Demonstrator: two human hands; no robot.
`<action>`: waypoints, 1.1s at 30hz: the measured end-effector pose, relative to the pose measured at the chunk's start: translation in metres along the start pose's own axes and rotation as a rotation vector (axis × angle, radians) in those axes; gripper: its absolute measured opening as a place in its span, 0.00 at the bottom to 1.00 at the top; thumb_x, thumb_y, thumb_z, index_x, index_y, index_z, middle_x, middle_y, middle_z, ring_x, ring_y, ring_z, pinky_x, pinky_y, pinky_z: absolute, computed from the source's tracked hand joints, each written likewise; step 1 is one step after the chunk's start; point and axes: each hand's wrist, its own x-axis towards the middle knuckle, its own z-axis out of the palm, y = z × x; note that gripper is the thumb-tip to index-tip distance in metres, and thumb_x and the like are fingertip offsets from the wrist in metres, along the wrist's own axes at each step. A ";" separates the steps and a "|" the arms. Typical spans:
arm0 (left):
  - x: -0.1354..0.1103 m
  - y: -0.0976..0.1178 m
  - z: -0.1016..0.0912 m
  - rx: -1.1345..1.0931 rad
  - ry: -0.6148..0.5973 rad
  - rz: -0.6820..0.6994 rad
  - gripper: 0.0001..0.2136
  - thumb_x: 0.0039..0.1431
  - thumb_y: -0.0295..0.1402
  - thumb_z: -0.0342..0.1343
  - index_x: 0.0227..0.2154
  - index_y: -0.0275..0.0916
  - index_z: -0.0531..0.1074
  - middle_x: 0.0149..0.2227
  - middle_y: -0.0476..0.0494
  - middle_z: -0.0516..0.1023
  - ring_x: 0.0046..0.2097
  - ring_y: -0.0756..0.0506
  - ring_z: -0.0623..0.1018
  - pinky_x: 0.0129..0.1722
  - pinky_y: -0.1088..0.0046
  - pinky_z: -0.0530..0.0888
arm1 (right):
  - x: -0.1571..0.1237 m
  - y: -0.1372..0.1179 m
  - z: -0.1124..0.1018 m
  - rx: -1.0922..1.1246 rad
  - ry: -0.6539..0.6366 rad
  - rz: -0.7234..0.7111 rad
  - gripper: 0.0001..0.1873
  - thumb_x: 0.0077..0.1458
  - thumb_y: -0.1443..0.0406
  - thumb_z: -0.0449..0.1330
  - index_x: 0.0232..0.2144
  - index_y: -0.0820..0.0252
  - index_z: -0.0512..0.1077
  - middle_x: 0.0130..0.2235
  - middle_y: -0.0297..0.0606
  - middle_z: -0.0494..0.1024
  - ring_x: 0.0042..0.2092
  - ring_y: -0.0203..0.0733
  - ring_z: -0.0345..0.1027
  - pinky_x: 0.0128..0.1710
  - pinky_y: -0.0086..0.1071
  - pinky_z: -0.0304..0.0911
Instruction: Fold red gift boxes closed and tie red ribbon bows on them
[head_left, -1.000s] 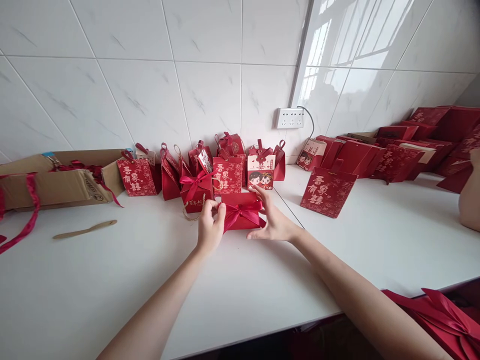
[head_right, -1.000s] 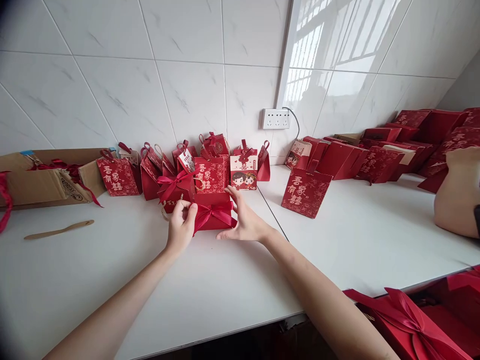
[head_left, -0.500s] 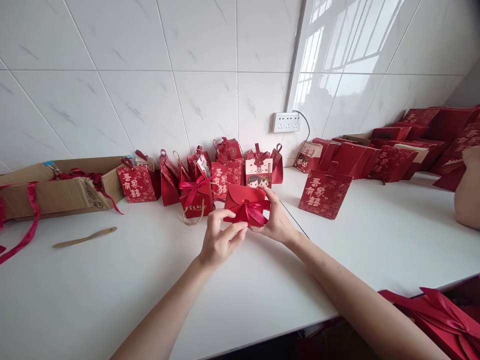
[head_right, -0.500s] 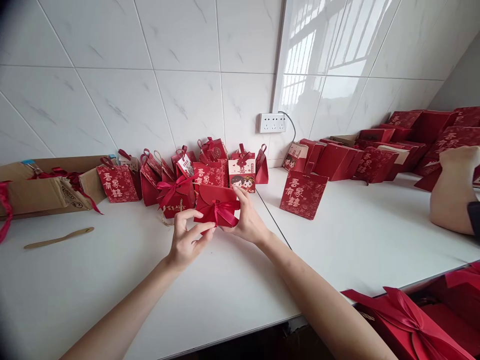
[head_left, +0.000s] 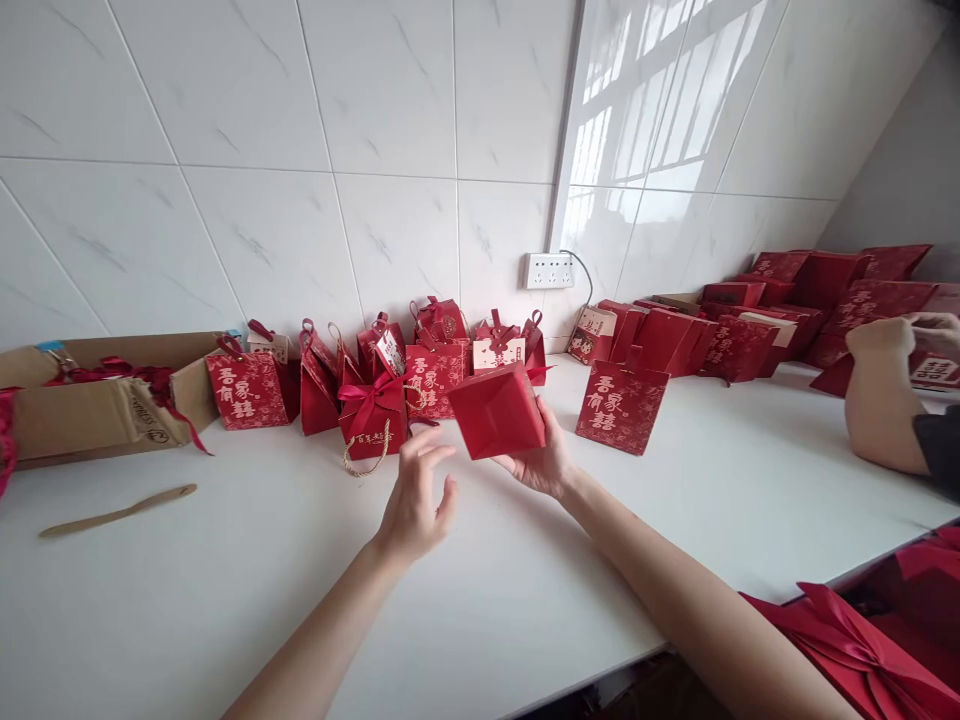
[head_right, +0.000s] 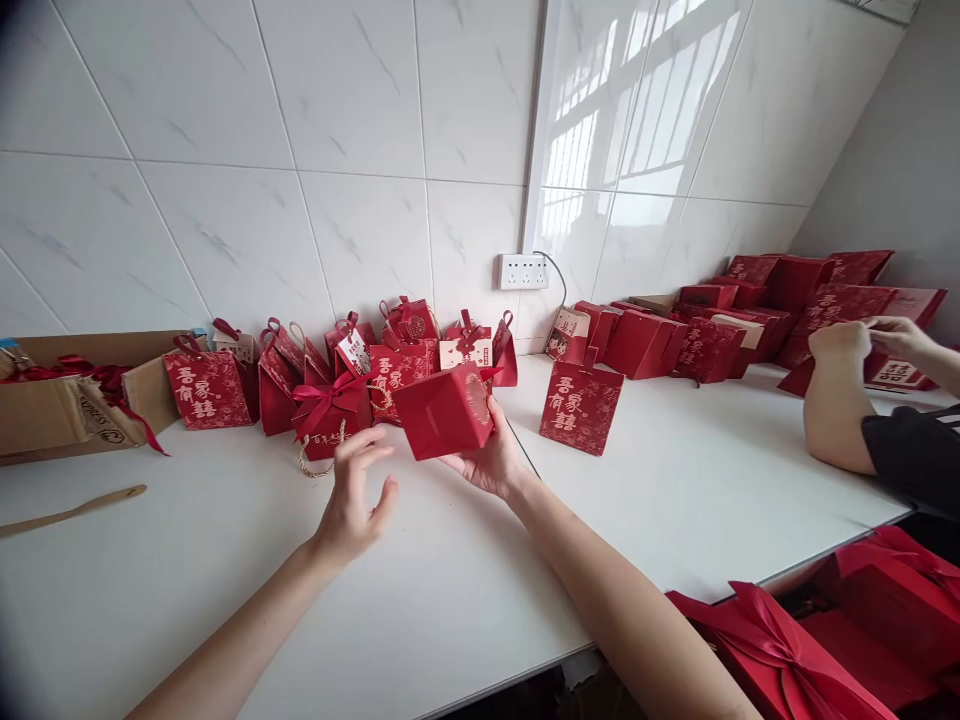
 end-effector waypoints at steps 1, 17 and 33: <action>-0.001 0.000 0.001 0.010 -0.054 0.016 0.17 0.56 0.23 0.47 0.48 0.40 0.59 0.50 0.35 0.63 0.53 0.40 0.69 0.47 0.58 0.73 | 0.000 -0.001 0.000 0.055 -0.026 0.014 0.33 0.55 0.42 0.44 0.51 0.59 0.63 0.54 0.46 0.70 0.54 0.48 0.67 0.53 0.46 0.65; -0.001 0.008 0.010 -0.181 -0.249 -0.047 0.16 0.57 0.22 0.44 0.48 0.42 0.65 0.45 0.41 0.71 0.46 0.44 0.75 0.44 0.68 0.75 | -0.059 -0.063 -0.010 -0.517 0.419 -0.383 0.35 0.42 0.49 0.65 0.49 0.53 0.59 0.52 0.43 0.70 0.53 0.51 0.66 0.53 0.49 0.65; 0.001 0.020 0.004 0.099 -0.384 -0.133 0.30 0.64 0.47 0.27 0.64 0.38 0.50 0.63 0.30 0.59 0.63 0.34 0.60 0.60 0.48 0.42 | -0.149 -0.026 0.024 0.364 0.350 0.285 0.27 0.55 0.48 0.53 0.49 0.60 0.65 0.41 0.42 0.75 0.43 0.43 0.74 0.40 0.34 0.74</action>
